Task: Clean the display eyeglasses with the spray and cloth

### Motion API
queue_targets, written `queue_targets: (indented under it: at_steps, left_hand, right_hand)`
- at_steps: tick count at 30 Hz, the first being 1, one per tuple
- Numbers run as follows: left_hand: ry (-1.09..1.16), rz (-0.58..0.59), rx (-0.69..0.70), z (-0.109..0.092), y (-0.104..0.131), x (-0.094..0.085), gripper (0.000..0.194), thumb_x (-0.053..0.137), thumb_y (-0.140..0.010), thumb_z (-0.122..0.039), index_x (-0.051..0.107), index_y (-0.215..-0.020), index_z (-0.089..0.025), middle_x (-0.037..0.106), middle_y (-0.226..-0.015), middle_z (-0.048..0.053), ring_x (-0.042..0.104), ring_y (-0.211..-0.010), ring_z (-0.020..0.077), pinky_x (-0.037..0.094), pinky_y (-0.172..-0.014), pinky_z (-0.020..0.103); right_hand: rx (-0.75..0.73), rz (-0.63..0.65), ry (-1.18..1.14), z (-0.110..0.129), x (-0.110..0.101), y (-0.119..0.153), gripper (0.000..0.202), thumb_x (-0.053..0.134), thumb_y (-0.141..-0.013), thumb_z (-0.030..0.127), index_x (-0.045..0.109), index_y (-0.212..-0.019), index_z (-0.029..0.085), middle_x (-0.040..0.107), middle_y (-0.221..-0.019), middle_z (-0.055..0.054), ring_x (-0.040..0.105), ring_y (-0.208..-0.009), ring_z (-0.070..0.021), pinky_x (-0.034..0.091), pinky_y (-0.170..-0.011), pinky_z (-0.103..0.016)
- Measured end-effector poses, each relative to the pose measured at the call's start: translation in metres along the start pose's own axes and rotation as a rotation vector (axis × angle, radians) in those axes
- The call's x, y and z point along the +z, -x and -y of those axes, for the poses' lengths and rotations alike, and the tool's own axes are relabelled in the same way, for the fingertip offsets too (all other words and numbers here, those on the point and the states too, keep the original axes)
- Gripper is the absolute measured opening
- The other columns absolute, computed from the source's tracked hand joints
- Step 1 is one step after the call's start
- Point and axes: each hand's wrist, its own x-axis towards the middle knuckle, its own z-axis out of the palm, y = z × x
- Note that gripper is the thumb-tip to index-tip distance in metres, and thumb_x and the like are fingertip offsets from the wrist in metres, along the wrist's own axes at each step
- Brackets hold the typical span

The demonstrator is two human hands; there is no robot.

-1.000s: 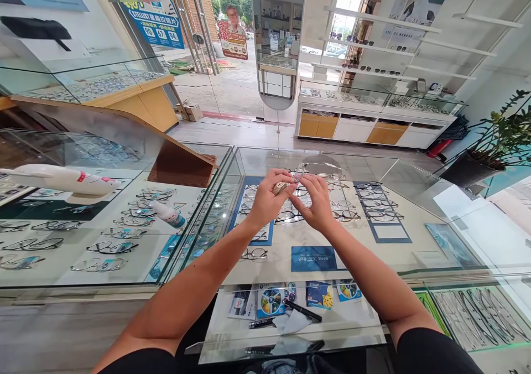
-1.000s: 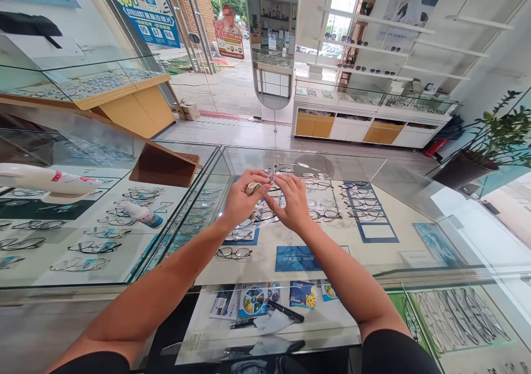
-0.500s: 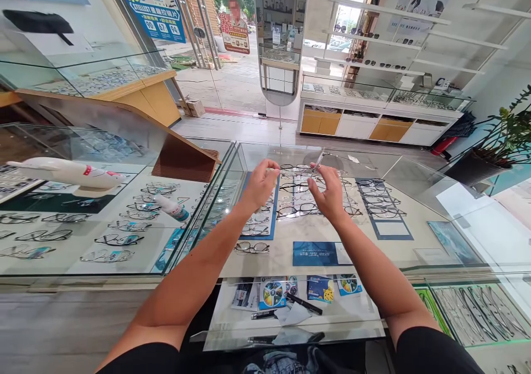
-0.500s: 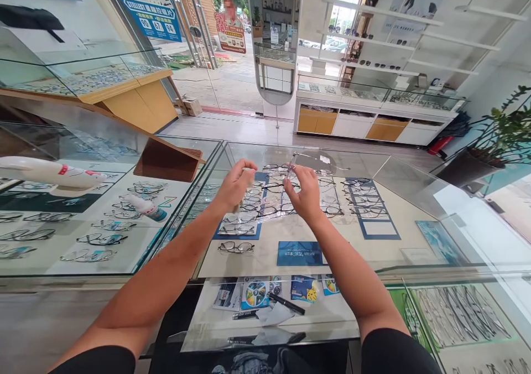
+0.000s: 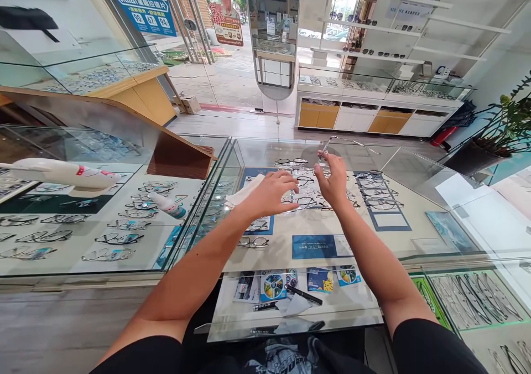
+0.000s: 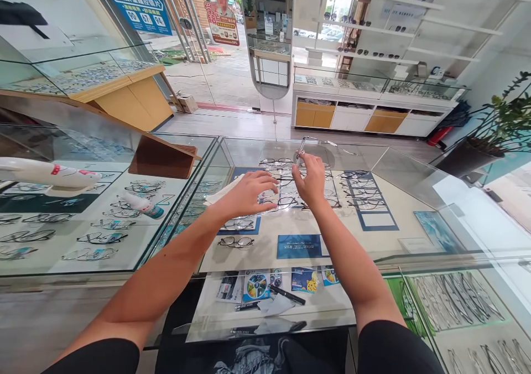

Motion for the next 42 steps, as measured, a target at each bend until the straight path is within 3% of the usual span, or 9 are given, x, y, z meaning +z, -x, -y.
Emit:
queue_targets:
  at_steps: [8,21,25,27,30,33,35,38,42]
  left_hand:
    - [-0.03,0.082,0.003,0.004,-0.001,0.025,0.015,0.072,-0.097,-0.038,0.079,-0.1,-0.025,0.082,-0.126,0.008,0.062,-0.135,0.0359,0.039,-0.12,0.054]
    - [-0.076,0.077,-0.086,0.013,-0.004,0.024,0.023,0.068,-0.101,-0.04,0.082,-0.11,-0.025,0.083,-0.135,0.008,0.06,-0.141,0.0374,0.038,-0.117,0.054]
    - [-0.106,-0.057,-0.129,0.016,-0.004,0.01,0.026,0.064,-0.104,-0.044,0.08,-0.107,-0.024,0.081,-0.134,0.01,0.064,-0.136,0.0362,0.042,-0.113,0.051]
    - [-0.15,-0.148,-0.289,0.021,-0.002,-0.001,0.024,0.061,-0.105,-0.041,0.077,-0.102,-0.023,0.083,-0.12,0.011,0.069,-0.121,0.0343,0.046,-0.103,0.047]
    - [-0.178,-0.188,-0.548,0.031,0.0,-0.015,0.019,0.063,-0.102,-0.035,0.074,-0.093,-0.022,0.081,-0.098,0.01,0.071,-0.092,0.0293,0.045,-0.079,0.039]
    - [-0.179,-0.258,-0.658,0.036,0.0,-0.022,0.026,0.063,-0.103,-0.041,0.07,-0.087,-0.022,0.074,-0.081,0.008,0.065,-0.075,0.0252,0.036,-0.066,0.036]
    - [-0.148,-0.346,-0.659,0.03,-0.001,-0.025,0.036,0.059,-0.105,-0.044,0.062,-0.077,-0.022,0.065,-0.069,0.005,0.057,-0.066,0.0219,0.031,-0.064,0.035]
    - [-0.041,-0.463,-0.512,0.009,0.002,-0.03,0.045,0.058,-0.107,-0.043,0.049,-0.068,-0.023,0.046,-0.057,-0.001,0.043,-0.057,0.0166,0.029,-0.062,0.034]
    - [-0.037,-0.658,-0.276,-0.025,0.03,-0.044,0.046,0.06,-0.109,-0.047,0.052,-0.071,-0.022,0.045,-0.057,-0.004,0.039,-0.053,0.0128,0.029,-0.059,0.032]
  right_hand:
    - [0.012,0.003,0.008,-0.002,0.0,0.0,0.035,0.058,-0.106,0.04,0.072,-0.135,0.026,0.082,-0.13,-0.012,0.069,-0.117,-0.0333,0.053,-0.107,-0.053]
    - [0.015,-0.019,-0.008,-0.003,0.0,0.0,0.033,0.06,-0.105,0.037,0.073,-0.132,0.024,0.083,-0.131,-0.011,0.068,-0.116,-0.0331,0.053,-0.106,-0.053]
    - [0.029,-0.018,-0.005,-0.005,0.0,-0.001,0.033,0.059,-0.105,0.038,0.073,-0.132,0.025,0.082,-0.133,-0.011,0.068,-0.116,-0.0326,0.053,-0.106,-0.053]
    - [0.028,-0.018,0.001,-0.006,0.0,-0.001,0.033,0.059,-0.105,0.039,0.073,-0.132,0.025,0.082,-0.133,-0.012,0.068,-0.116,-0.0323,0.053,-0.107,-0.053]
    - [0.032,-0.007,0.018,-0.006,0.0,-0.001,0.034,0.058,-0.105,0.04,0.073,-0.132,0.025,0.082,-0.132,-0.012,0.068,-0.115,-0.0321,0.052,-0.107,-0.052]
    - [0.049,0.003,0.022,-0.006,-0.001,0.0,0.037,0.057,-0.105,0.041,0.074,-0.132,0.024,0.082,-0.132,-0.012,0.068,-0.115,-0.0323,0.052,-0.107,-0.051]
    - [0.064,0.005,0.027,-0.006,-0.001,0.0,0.038,0.057,-0.104,0.042,0.074,-0.132,0.023,0.083,-0.13,-0.013,0.068,-0.115,-0.0329,0.051,-0.107,-0.051]
    - [0.063,0.017,0.04,-0.007,-0.001,0.001,0.04,0.057,-0.103,0.043,0.075,-0.132,0.023,0.084,-0.127,-0.013,0.068,-0.114,-0.0337,0.05,-0.106,-0.052]
    - [0.063,0.022,0.034,-0.009,-0.001,0.002,0.041,0.057,-0.102,0.045,0.076,-0.13,0.022,0.083,-0.129,-0.013,0.067,-0.113,-0.034,0.048,-0.106,-0.051]
